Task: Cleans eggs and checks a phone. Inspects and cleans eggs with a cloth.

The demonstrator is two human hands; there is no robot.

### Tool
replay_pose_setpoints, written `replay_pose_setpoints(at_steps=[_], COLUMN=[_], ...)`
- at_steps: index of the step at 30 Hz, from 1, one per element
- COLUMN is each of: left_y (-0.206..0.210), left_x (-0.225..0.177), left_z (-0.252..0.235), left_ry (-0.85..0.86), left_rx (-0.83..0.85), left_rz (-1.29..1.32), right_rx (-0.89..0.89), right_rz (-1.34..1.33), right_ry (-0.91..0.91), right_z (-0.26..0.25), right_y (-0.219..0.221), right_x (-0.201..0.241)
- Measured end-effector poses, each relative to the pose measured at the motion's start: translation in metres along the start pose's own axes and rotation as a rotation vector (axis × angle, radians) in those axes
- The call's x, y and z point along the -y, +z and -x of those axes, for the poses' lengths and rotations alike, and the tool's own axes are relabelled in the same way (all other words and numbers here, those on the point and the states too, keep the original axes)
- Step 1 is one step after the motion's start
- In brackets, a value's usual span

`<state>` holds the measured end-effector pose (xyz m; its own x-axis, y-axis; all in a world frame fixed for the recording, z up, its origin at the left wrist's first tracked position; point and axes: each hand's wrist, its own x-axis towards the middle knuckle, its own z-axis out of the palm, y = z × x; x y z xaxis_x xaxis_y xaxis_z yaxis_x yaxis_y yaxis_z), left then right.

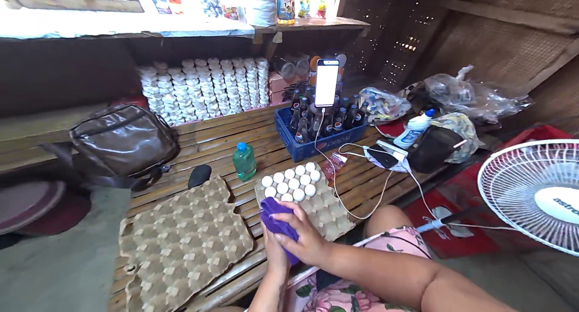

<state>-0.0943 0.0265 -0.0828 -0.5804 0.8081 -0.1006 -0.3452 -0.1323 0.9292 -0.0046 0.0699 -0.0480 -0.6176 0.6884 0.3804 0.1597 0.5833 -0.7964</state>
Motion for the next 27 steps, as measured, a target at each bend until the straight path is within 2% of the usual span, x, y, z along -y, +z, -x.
replay_pose_setpoints(at_steps=[2, 5, 8, 11, 15, 18, 21, 23, 25, 27], left_y=[0.002, 0.010, 0.008, 0.007, 0.002, 0.008, 0.016, 0.016, 0.013, 0.009], left_x=[0.000, 0.009, 0.012, 0.000, 0.003, 0.007, 0.015, 0.019, 0.019, 0.015], left_z=[-0.004, -0.006, -0.008, -0.011, -0.017, -0.015, -0.013, -0.012, -0.011, -0.010], left_ry=[0.079, 0.244, 0.254, 0.048, -0.075, -0.040, 0.105, 0.124, 0.058, -0.068], left_rx=[0.084, 0.196, 0.247, 0.087, -0.068, -0.044, 0.039, 0.070, 0.036, -0.025], left_rz=[0.022, 0.042, -0.014, 0.004, 0.038, 0.077, 0.039, 0.005, -0.026, 0.031], right_rx=[0.046, 0.086, 0.022, -0.037, 0.002, 0.049, -0.005, -0.035, -0.028, 0.004], right_rz=[-0.090, -0.357, -0.530, -0.418, -0.218, -0.240, -0.497, -0.600, -0.489, -0.253], right_ry=[0.078, 0.366, 0.505, 0.410, 0.213, 0.230, 0.451, 0.556, 0.475, 0.292], right_z=[-0.014, -0.038, -0.041, -0.021, -0.002, -0.009, -0.022, -0.025, -0.017, -0.005], right_y=[-0.014, -0.038, -0.038, -0.014, 0.005, -0.004, -0.019, -0.023, -0.017, -0.005], right_x=[0.002, 0.010, 0.008, 0.001, -0.012, -0.022, -0.017, -0.014, -0.016, -0.020])
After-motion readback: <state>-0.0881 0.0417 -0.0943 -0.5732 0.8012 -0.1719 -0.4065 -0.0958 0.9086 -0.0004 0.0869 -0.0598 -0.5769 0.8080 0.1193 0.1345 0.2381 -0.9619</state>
